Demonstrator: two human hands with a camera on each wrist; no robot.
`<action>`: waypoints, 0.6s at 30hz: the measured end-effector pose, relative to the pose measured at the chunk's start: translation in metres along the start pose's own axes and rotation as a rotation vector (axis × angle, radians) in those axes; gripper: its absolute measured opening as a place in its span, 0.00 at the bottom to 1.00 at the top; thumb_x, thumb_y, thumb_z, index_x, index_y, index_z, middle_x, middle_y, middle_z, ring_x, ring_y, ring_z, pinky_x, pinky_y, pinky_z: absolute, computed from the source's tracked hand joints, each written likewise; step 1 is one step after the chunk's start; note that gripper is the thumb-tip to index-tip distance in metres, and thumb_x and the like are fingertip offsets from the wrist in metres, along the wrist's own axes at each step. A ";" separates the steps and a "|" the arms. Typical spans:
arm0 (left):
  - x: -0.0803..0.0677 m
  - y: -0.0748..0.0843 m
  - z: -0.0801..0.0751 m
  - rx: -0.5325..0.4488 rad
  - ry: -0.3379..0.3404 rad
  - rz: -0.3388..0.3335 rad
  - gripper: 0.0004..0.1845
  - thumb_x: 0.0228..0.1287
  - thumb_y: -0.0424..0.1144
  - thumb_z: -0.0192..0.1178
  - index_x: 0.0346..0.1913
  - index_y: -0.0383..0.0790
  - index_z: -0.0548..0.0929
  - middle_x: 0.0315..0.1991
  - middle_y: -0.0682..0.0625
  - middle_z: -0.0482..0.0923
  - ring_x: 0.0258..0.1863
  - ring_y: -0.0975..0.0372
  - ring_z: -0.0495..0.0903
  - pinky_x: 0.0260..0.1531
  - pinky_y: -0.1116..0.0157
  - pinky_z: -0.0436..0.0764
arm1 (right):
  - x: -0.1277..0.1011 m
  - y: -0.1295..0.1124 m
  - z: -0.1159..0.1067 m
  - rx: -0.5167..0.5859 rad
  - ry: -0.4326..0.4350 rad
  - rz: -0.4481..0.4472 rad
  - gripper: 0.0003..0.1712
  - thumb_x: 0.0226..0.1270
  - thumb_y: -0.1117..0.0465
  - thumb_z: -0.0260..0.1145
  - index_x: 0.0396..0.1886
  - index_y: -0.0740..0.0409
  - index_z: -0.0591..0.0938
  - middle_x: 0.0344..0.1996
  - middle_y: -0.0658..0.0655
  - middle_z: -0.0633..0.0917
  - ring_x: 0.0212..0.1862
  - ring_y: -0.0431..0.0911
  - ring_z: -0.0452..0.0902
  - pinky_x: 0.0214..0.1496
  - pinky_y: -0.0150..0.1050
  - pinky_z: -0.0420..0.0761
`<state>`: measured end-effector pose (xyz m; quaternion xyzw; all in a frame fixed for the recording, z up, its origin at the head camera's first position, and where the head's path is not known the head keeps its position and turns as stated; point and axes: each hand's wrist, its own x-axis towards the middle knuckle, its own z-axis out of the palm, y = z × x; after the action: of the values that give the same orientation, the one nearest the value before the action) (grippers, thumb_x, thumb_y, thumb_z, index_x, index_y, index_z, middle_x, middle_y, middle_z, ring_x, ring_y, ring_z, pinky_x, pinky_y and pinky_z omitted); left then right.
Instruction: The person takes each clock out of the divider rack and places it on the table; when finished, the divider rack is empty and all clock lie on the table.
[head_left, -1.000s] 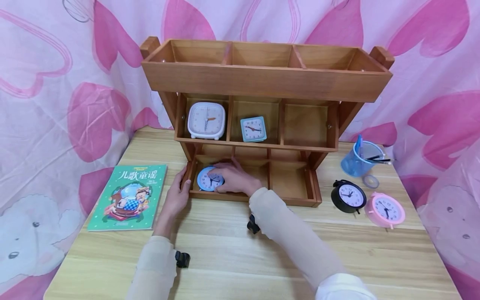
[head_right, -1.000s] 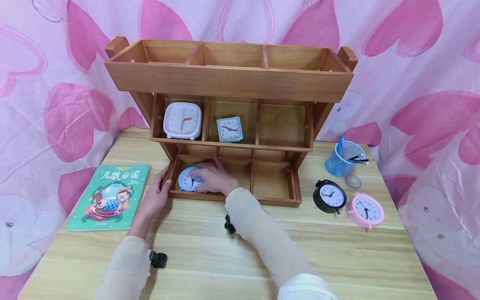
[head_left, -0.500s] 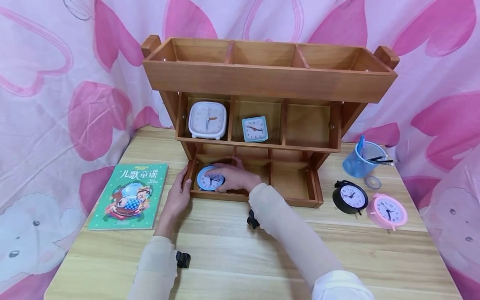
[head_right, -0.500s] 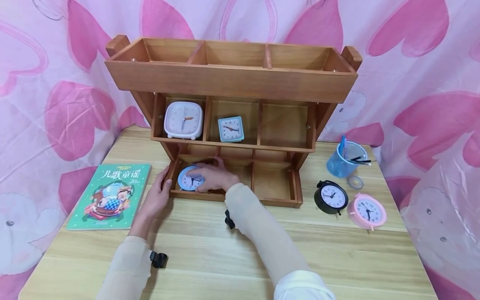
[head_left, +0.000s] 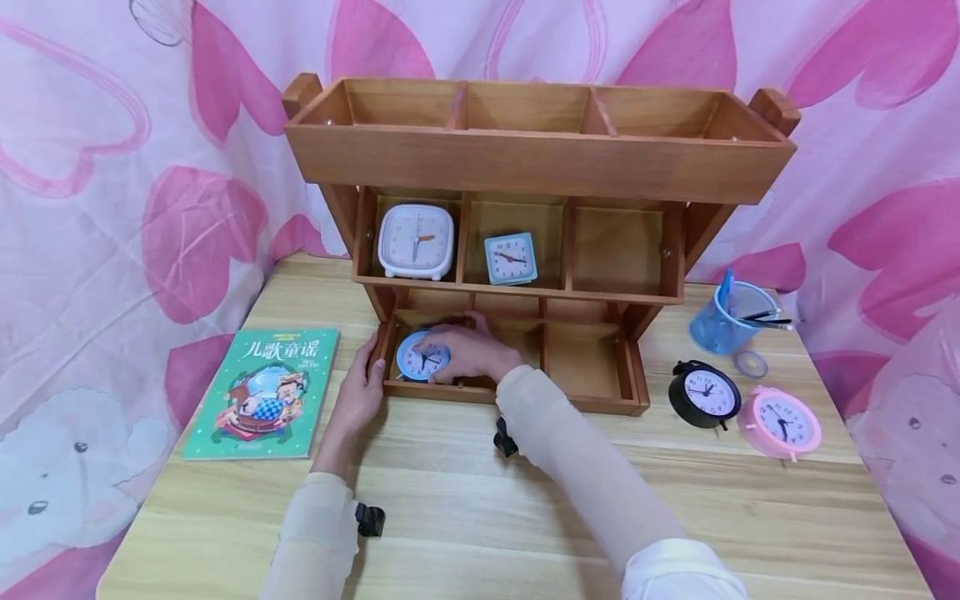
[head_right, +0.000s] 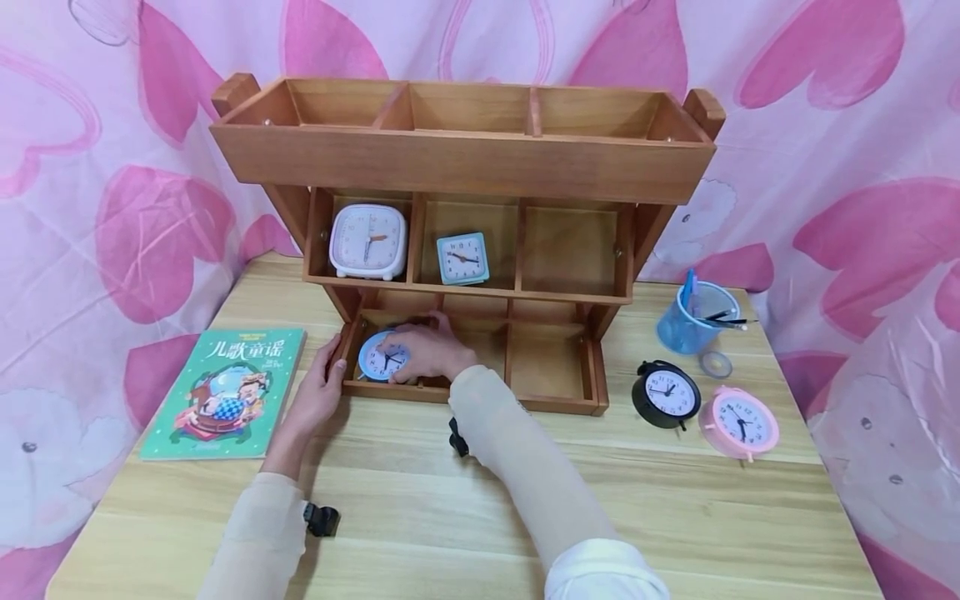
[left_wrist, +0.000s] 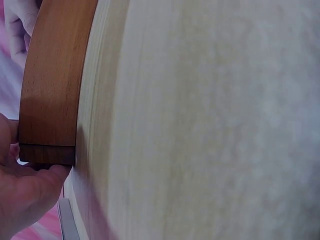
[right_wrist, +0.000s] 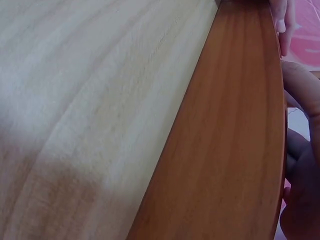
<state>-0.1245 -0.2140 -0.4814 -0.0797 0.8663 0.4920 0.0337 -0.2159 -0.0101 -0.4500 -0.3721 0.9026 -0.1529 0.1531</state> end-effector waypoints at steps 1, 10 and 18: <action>0.000 0.000 0.000 0.000 0.000 0.000 0.29 0.79 0.43 0.37 0.78 0.51 0.47 0.76 0.41 0.50 0.73 0.46 0.53 0.71 0.48 0.54 | 0.000 0.000 0.001 0.003 0.000 0.000 0.32 0.54 0.38 0.71 0.61 0.28 0.77 0.67 0.43 0.72 0.69 0.41 0.61 0.72 0.56 0.35; 0.000 -0.002 0.000 -0.009 0.004 -0.007 0.29 0.78 0.44 0.37 0.78 0.52 0.47 0.76 0.41 0.50 0.73 0.46 0.53 0.71 0.48 0.54 | -0.001 0.002 0.007 0.068 0.087 -0.019 0.31 0.50 0.42 0.74 0.58 0.35 0.81 0.63 0.45 0.76 0.67 0.41 0.65 0.73 0.55 0.36; 0.000 -0.003 -0.001 -0.016 0.004 0.004 0.29 0.78 0.44 0.38 0.78 0.51 0.48 0.76 0.42 0.50 0.73 0.47 0.53 0.71 0.48 0.54 | -0.003 0.002 0.003 0.181 0.161 -0.027 0.32 0.48 0.43 0.75 0.57 0.35 0.81 0.62 0.48 0.76 0.65 0.43 0.65 0.71 0.55 0.43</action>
<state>-0.1238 -0.2167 -0.4832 -0.0791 0.8624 0.4991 0.0305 -0.2143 -0.0074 -0.4536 -0.3555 0.8894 -0.2651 0.1110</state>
